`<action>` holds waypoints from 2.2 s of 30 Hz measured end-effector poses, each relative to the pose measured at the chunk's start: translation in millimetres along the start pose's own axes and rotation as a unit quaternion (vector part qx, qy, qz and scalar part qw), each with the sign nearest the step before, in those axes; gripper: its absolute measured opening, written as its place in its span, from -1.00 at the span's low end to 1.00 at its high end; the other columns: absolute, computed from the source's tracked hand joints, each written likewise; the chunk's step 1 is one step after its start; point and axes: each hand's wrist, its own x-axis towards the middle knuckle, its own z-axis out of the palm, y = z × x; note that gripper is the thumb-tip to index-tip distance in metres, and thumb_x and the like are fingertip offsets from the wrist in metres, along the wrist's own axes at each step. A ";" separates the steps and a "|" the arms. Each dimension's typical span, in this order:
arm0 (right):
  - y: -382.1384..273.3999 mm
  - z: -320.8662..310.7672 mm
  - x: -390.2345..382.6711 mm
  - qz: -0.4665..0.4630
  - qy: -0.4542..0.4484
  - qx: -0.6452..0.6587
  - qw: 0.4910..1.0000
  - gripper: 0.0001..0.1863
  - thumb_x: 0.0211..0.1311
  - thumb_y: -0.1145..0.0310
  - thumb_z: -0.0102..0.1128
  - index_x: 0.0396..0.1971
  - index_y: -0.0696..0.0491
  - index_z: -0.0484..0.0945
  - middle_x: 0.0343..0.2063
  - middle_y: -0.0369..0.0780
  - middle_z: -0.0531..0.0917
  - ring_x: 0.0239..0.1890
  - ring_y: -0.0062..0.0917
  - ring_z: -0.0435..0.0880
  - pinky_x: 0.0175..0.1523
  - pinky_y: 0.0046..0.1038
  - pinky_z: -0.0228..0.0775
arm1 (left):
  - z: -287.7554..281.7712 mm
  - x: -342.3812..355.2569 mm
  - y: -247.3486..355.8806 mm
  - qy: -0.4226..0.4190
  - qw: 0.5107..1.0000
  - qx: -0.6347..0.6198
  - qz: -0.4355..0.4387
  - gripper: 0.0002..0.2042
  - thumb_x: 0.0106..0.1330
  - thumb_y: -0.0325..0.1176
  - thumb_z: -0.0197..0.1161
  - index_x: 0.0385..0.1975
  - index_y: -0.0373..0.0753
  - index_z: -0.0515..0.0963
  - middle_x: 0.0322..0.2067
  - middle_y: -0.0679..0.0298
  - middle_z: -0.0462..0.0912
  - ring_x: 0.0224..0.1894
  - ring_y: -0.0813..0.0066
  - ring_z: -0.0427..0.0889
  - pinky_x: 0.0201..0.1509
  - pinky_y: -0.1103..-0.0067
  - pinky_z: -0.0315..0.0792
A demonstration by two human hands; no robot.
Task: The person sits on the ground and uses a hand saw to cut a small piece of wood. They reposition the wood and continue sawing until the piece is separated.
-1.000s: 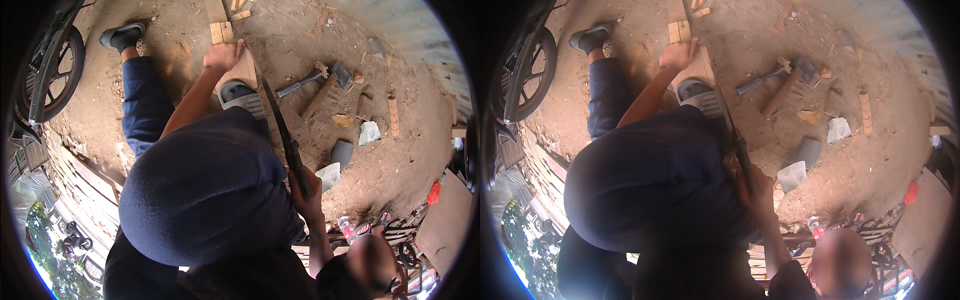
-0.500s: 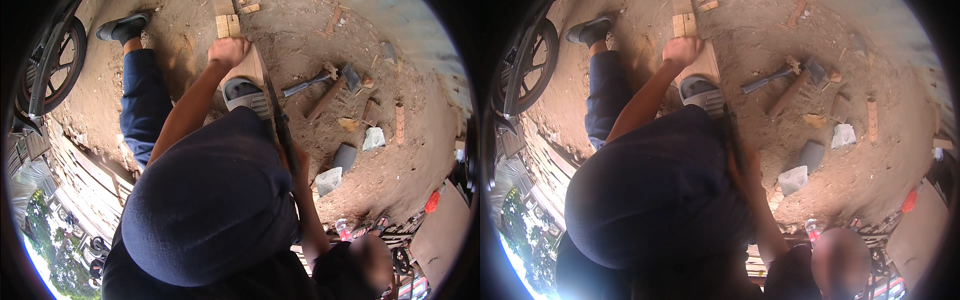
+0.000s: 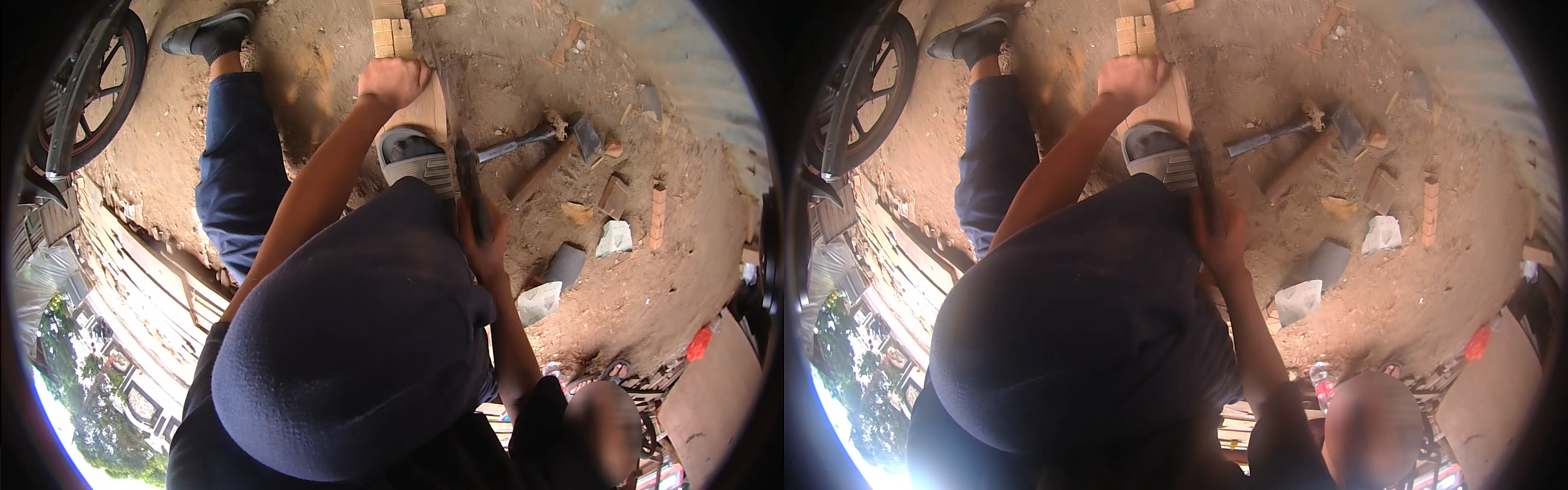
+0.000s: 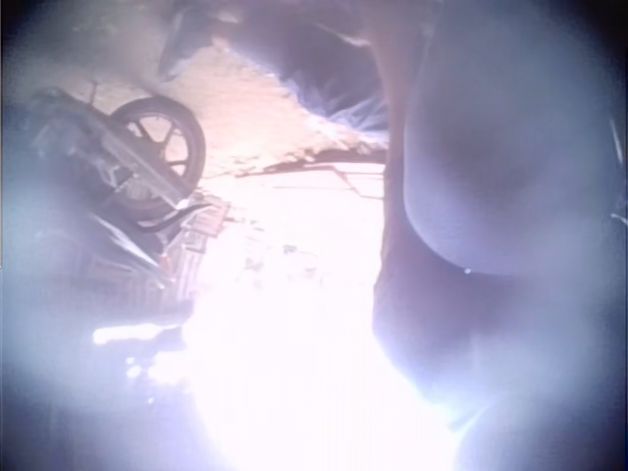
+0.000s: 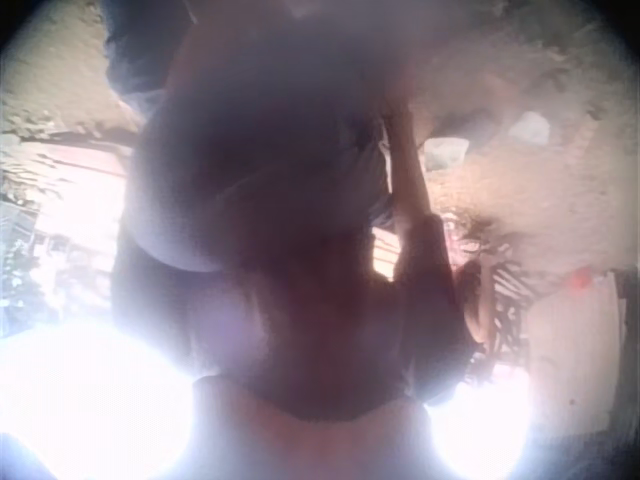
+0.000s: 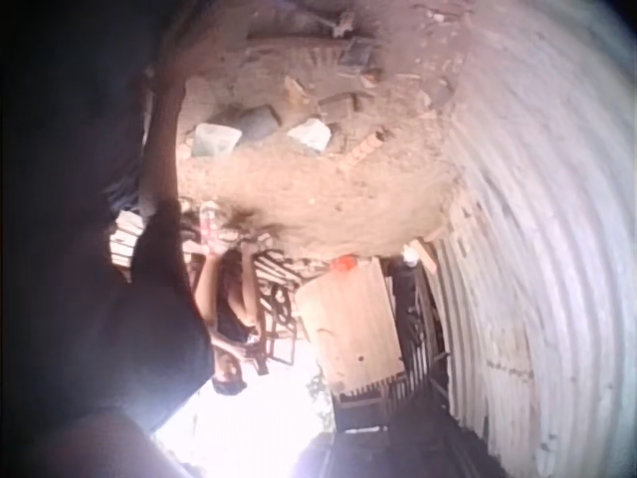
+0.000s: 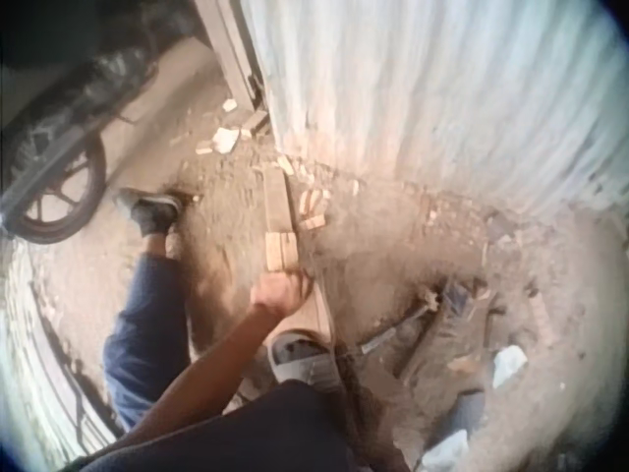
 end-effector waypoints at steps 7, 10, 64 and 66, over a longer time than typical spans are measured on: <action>8.6 8.7 -6.4 0.019 0.025 0.043 0.999 -0.81 0.29 0.38 0.11 -0.45 0.20 0.46 -0.67 -0.34 0.40 -0.58 -0.74 0.32 -0.52 -0.54 0.15 | 13.5 3.5 -8.4 0.038 0.999 0.001 0.008 -0.55 0.40 -0.04 -0.22 -0.42 -0.18 0.58 -0.56 0.10 0.64 -0.53 0.17 0.66 -0.40 0.33 0.56; -20.4 5.7 27.8 0.042 0.006 0.033 0.999 -0.81 0.30 0.38 0.10 -0.42 0.20 0.47 -0.67 -0.35 0.39 -0.58 -0.77 0.31 -0.52 -0.55 0.15 | 1.3 3.8 0.6 -0.038 0.999 -0.002 -0.027 -0.55 0.39 -0.05 -0.22 -0.43 -0.20 0.57 -0.55 0.09 0.65 -0.50 0.14 0.66 -0.37 0.32 0.56; 5.5 14.2 10.6 -0.051 0.059 0.019 0.997 -0.83 0.26 0.39 0.11 -0.44 0.20 0.50 -0.67 -0.31 0.44 -0.56 -0.72 0.35 -0.47 -0.52 0.21 | 11.4 12.4 0.9 -0.007 0.999 0.014 -0.028 -0.57 0.38 0.00 -0.23 -0.35 -0.15 0.55 -0.48 0.07 0.66 -0.44 0.14 0.68 -0.37 0.29 0.57; -2.8 14.0 9.2 -0.020 0.055 0.033 0.998 -0.83 0.26 0.40 0.11 -0.44 0.20 0.50 -0.67 -0.31 0.42 -0.56 -0.72 0.34 -0.47 -0.51 0.21 | 1.0 10.4 -1.3 -0.039 0.998 -0.002 -0.050 -0.57 0.38 0.00 -0.22 -0.35 -0.15 0.56 -0.47 0.07 0.66 -0.43 0.14 0.68 -0.37 0.30 0.57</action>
